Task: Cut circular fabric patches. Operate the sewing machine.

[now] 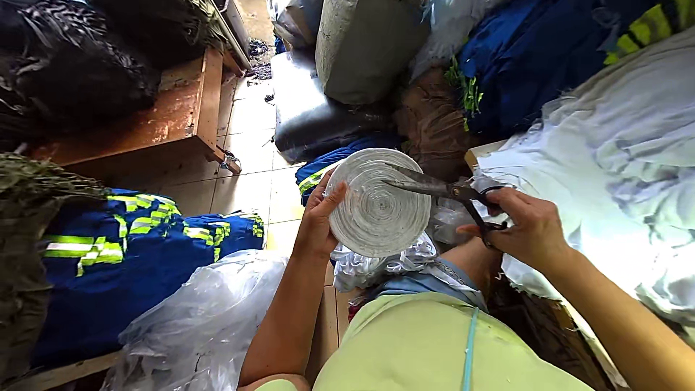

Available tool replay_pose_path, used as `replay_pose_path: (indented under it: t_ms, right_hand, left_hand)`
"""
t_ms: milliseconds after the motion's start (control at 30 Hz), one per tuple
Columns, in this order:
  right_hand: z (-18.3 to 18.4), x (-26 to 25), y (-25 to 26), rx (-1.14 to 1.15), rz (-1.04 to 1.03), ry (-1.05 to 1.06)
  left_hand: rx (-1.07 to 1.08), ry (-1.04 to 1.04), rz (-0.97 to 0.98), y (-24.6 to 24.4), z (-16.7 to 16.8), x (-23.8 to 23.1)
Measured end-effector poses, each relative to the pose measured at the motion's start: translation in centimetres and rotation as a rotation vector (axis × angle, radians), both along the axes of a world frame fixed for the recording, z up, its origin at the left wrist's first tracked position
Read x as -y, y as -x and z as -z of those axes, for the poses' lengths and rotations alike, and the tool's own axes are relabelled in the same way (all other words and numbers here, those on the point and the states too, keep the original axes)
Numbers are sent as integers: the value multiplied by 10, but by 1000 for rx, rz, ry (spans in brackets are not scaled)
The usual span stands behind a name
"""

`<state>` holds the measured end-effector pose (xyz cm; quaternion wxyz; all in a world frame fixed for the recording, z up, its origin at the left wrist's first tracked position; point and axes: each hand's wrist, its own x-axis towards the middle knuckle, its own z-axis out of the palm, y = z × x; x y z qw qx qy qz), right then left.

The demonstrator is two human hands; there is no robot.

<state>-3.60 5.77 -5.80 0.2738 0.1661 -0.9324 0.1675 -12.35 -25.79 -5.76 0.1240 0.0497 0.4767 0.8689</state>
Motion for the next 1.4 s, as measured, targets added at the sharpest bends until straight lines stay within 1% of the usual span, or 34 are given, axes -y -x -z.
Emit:
replay_pose_path:
  t_ms: [67,200,333,400,467,700,867,1033,1133,1300,1400]
  right_hand:
    - [-6,1,7,-33,-1,-117]
    - [-22,-1,29,-14,-94,-225]
    - [-47,-4,48,25,-261,-363]
    - [-59,-1,54,51,-307,-435]
    - [-67,5,57,67,-311,-484]
    - [-58,16,55,100,-318,-503]
    - [-55,18,54,110,-349,-497]
    - [-54,16,54,58,-407,-511]
    - [-58,17,57,46,-443,-528]
    - [-66,23,66,6,-502,-525]
    - [-69,25,72,2,-550,-544]
  left_hand:
    - [0,18,32,2,0,4]
    - [-15,93,128,5,-3,14]
    - [-45,133,298,12,-1,24]
    - [-68,131,386,16,1,26]
    - [-91,131,451,17,2,26]
    - [-45,93,544,18,10,29]
    - [24,31,543,13,10,29]
    - [-25,51,551,9,14,31]
    - [-14,41,545,4,17,33]
    - [-10,41,550,4,7,42]
    - [13,24,562,4,7,47]
